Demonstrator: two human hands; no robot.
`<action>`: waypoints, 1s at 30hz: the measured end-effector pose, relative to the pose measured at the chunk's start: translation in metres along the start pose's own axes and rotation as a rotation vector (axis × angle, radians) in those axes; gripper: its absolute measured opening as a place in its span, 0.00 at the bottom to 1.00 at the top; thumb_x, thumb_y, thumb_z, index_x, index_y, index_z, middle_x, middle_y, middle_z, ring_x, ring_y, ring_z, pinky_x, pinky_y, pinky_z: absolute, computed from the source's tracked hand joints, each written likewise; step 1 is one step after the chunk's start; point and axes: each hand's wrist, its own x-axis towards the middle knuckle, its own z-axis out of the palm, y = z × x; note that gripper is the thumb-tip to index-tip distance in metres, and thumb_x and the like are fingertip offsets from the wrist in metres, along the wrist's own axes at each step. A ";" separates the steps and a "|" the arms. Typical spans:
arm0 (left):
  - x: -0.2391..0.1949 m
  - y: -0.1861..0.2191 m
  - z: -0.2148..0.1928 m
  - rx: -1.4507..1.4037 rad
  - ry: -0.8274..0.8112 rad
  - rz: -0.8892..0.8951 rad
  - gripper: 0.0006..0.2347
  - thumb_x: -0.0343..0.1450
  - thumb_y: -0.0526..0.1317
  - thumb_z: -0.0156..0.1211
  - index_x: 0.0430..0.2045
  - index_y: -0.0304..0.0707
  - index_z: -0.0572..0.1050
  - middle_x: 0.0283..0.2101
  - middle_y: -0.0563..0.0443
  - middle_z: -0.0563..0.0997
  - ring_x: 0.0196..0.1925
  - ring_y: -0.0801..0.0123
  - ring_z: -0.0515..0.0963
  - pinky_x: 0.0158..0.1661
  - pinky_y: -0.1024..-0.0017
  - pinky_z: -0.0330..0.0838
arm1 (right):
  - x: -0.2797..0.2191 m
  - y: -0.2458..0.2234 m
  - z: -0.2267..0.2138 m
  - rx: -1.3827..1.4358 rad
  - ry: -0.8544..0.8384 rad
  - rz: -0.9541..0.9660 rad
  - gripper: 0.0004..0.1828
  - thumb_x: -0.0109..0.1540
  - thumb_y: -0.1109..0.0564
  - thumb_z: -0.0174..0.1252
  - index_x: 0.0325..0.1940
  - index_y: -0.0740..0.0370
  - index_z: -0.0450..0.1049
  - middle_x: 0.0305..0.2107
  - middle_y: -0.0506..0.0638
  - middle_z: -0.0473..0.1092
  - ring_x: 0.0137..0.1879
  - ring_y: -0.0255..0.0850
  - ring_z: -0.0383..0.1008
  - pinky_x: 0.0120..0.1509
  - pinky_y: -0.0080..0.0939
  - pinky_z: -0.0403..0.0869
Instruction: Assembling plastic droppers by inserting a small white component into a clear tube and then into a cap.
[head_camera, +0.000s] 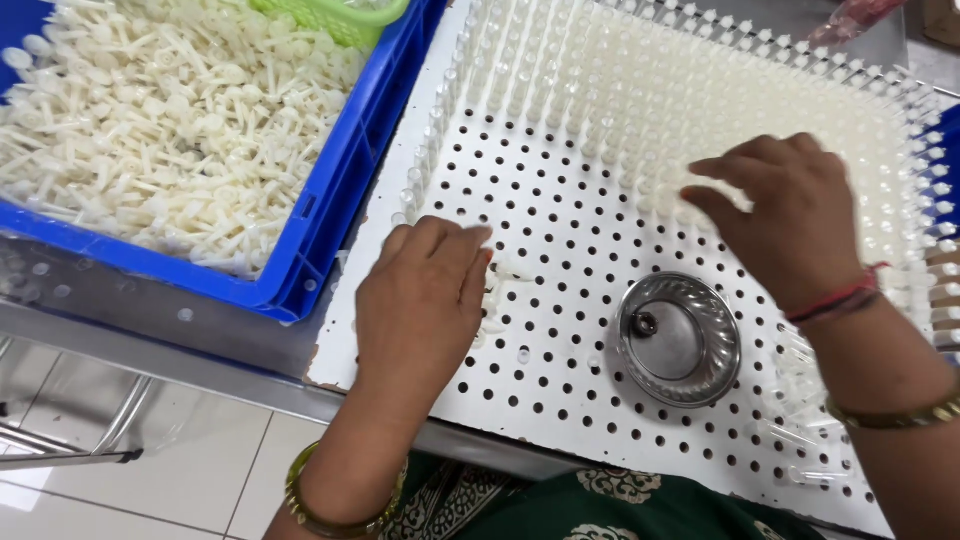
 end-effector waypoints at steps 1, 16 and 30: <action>0.000 -0.001 0.001 -0.013 -0.006 0.003 0.09 0.72 0.37 0.64 0.44 0.39 0.81 0.38 0.51 0.80 0.40 0.58 0.79 0.39 0.62 0.75 | -0.007 0.002 -0.009 -0.011 -0.007 0.008 0.13 0.63 0.46 0.70 0.45 0.53 0.84 0.39 0.49 0.78 0.44 0.47 0.72 0.51 0.48 0.71; -0.001 0.015 0.045 0.430 -0.261 0.176 0.03 0.60 0.33 0.62 0.20 0.42 0.81 0.29 0.51 0.79 0.43 0.58 0.76 0.53 0.54 0.62 | -0.137 0.053 -0.018 -0.140 -0.436 0.311 0.16 0.59 0.44 0.63 0.49 0.46 0.82 0.40 0.44 0.80 0.52 0.44 0.77 0.58 0.48 0.75; -0.036 0.034 0.033 0.159 -0.164 0.226 0.15 0.63 0.31 0.60 0.43 0.41 0.81 0.39 0.50 0.79 0.48 0.59 0.77 0.55 0.54 0.62 | -0.137 0.077 -0.016 -0.201 -0.655 0.348 0.17 0.55 0.38 0.62 0.45 0.38 0.84 0.48 0.37 0.77 0.61 0.42 0.72 0.65 0.47 0.72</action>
